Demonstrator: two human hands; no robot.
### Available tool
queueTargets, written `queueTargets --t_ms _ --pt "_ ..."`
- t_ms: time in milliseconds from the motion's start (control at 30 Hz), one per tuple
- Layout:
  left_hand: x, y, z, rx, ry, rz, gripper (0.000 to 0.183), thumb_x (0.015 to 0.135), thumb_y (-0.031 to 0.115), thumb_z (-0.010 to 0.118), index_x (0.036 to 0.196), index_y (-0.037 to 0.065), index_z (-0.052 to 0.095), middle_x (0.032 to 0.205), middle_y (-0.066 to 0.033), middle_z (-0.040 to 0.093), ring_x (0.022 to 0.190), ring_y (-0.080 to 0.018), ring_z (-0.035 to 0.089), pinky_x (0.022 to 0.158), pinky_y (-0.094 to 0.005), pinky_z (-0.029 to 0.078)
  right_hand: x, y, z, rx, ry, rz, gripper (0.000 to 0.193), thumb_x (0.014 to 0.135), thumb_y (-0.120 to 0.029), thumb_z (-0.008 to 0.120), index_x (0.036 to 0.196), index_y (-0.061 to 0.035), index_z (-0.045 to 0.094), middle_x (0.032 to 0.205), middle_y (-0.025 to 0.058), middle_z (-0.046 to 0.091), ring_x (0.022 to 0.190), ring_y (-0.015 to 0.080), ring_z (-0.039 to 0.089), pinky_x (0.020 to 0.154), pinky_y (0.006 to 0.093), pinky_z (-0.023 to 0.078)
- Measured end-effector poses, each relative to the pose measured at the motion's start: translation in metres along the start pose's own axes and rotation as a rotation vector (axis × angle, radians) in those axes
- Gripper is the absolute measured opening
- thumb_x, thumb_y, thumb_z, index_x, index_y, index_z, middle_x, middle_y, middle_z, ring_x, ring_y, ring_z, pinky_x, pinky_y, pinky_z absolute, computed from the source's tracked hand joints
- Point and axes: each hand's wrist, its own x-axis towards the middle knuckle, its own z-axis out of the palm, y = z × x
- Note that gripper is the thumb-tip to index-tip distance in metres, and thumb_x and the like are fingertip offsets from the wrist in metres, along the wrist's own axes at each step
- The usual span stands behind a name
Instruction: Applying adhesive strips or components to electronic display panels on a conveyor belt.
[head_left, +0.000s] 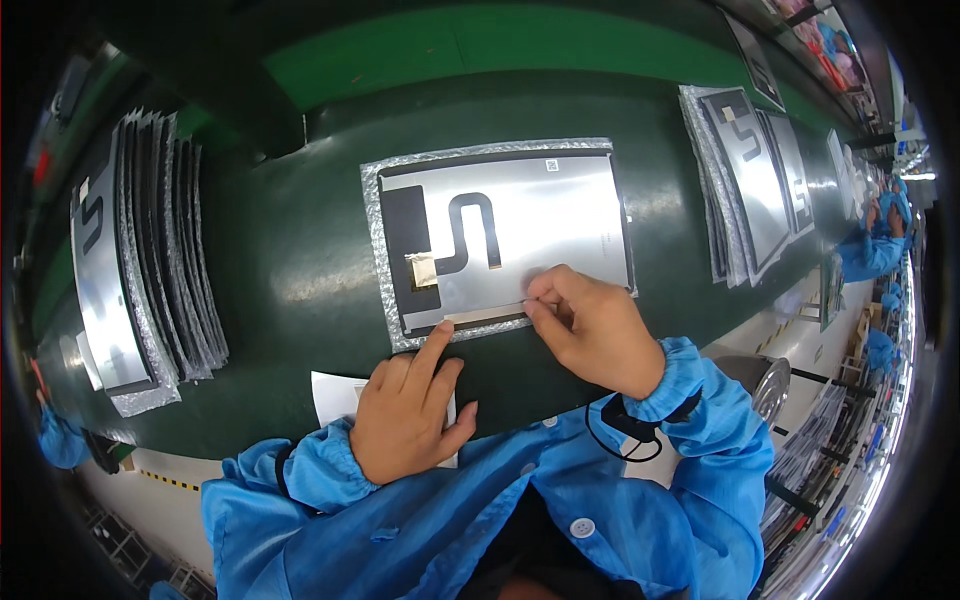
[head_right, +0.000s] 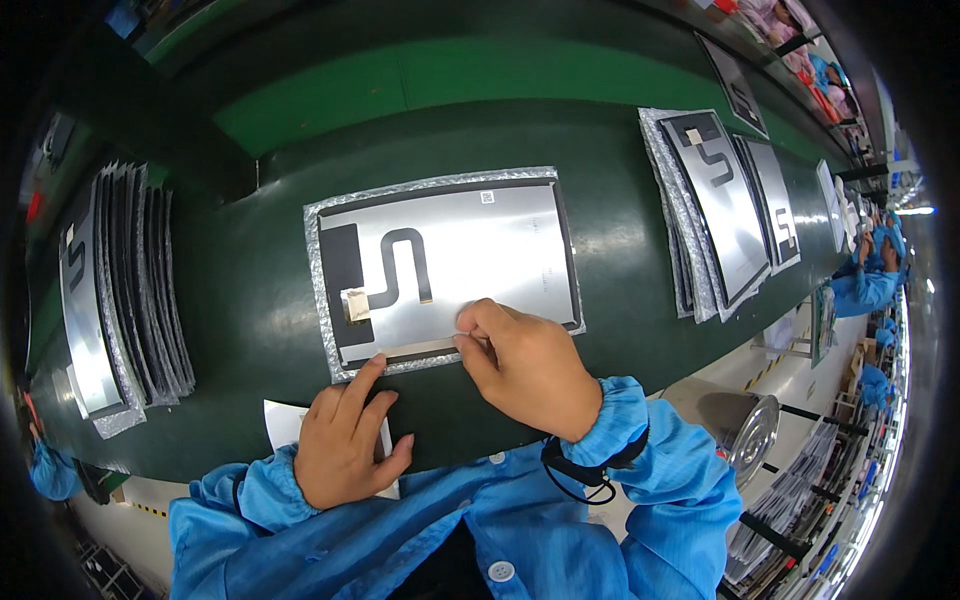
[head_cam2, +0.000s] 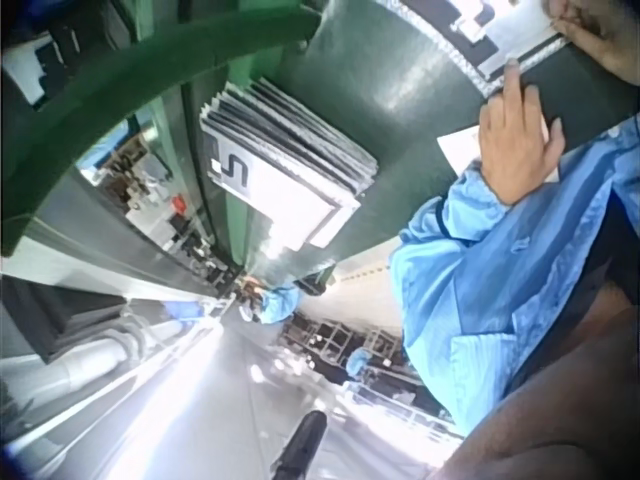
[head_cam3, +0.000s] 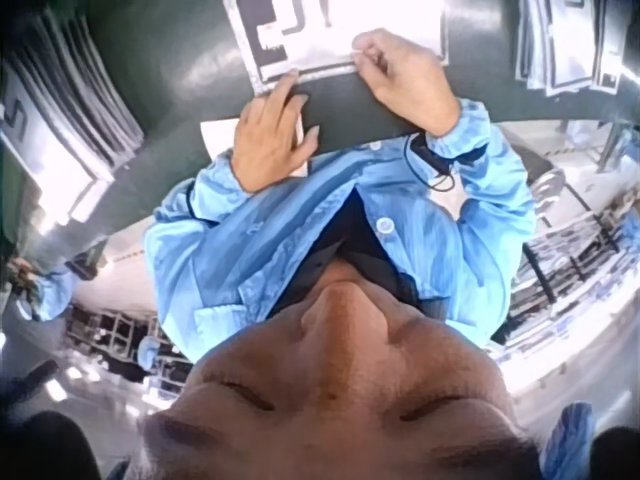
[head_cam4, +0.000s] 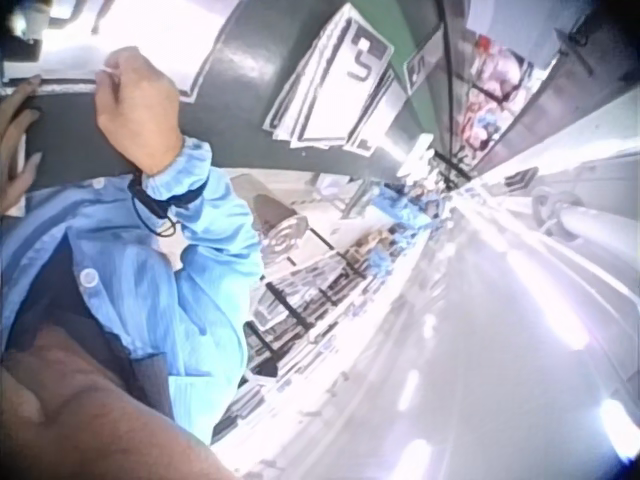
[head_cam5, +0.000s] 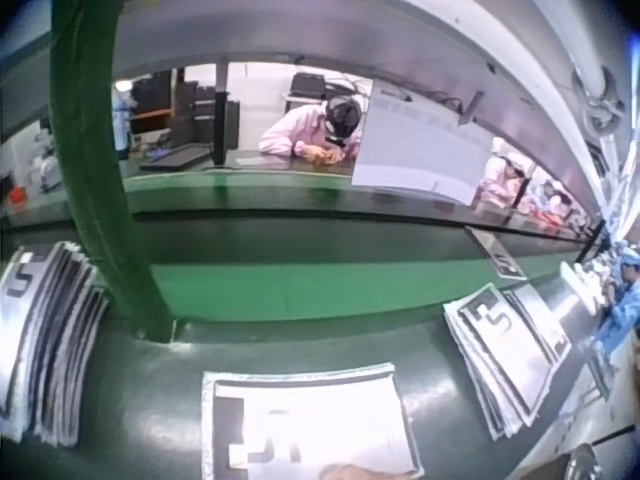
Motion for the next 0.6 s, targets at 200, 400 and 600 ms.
queueTargets --t_ms 200,400,600 --pt "0.0009 0.0016 -0.0008 -0.010 -0.005 -0.018 0.052 0.072 0.021 0.082 0.115 -0.002 0.064 0.147 -0.0237 0.051 0.091 -0.0320 0.056 0.082 -0.0407 0.051 0.0005 0.0008 0.0002 -0.018 0.021 -0.028 0.012 0.092 -0.007 0.068 0.101 -0.0044 0.060 0.083 0.0139 0.071 0.071 0.0318 0.071 0.064 0.0399 0.054" --pt "-0.0010 0.0003 0.0007 0.020 0.001 0.005 0.054 0.073 0.022 0.082 0.117 -0.003 0.063 0.148 -0.0244 0.050 0.089 -0.0316 0.056 0.081 -0.0409 0.051 0.0007 -0.0009 0.0010 -0.028 0.020 -0.025 0.012 0.092 -0.007 0.068 0.099 -0.0042 0.059 0.082 0.0138 0.070 0.070 0.0317 0.070 0.063 0.0404 0.053" --pt "-0.0013 0.0010 -0.0007 0.033 0.001 0.011 0.055 0.073 0.022 0.081 0.117 -0.004 0.063 0.147 -0.0249 0.050 0.090 -0.0312 0.056 0.081 -0.0402 0.051 0.0000 -0.0008 0.0027 -0.023 0.023 -0.024 0.011 0.091 -0.006 0.068 0.098 -0.0045 0.059 0.082 0.0135 0.070 0.069 0.0316 0.070 0.062 0.0404 0.053"
